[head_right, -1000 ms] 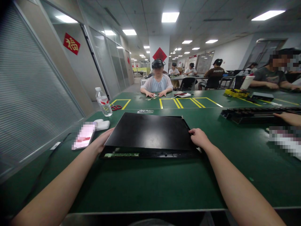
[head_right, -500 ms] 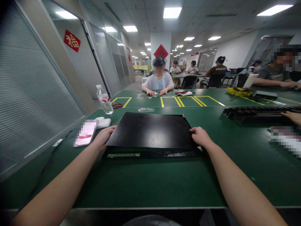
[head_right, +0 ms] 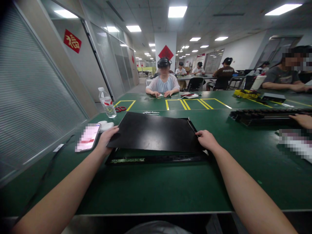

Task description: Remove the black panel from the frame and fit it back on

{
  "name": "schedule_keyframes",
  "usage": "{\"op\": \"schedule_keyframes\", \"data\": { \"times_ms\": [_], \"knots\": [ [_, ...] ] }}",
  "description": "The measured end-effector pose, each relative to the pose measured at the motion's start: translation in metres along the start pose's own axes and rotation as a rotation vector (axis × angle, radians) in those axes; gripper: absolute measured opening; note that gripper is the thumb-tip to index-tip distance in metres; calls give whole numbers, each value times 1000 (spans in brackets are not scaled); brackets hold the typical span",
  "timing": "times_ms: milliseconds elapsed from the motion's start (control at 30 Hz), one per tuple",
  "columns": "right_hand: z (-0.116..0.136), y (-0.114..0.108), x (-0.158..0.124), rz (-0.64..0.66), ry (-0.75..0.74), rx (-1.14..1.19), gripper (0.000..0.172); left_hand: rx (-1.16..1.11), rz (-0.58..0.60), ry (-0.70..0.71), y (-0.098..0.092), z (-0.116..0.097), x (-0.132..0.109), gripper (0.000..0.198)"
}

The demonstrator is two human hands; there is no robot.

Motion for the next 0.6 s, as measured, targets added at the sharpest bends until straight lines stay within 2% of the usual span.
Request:
{"op": "schedule_keyframes", "data": {
  "times_ms": [100,300,467,600],
  "knots": [
    [-1,1,0,-36,7,67,39,-77,69,-74,1,-2,-4,49],
    [-4,0,2,-105,16,170,43,-100,115,-31,1,-7,-10,50],
    [1,1,-2,-120,60,364,25,-120,141,51,3,-9,-12,52],
    [3,3,-4,-134,150,568,19,-126,126,50,2,-10,-12,50]
  ]
}}
Point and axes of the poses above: each hand's wrist, its own x-axis towards the middle knuckle, its own y-axis out of the palm, z = x × y, the point moved 2 cm from there along x, towards the middle knuckle, and after that the axes turned 4 degrees about -y, right-handed, at the moved point
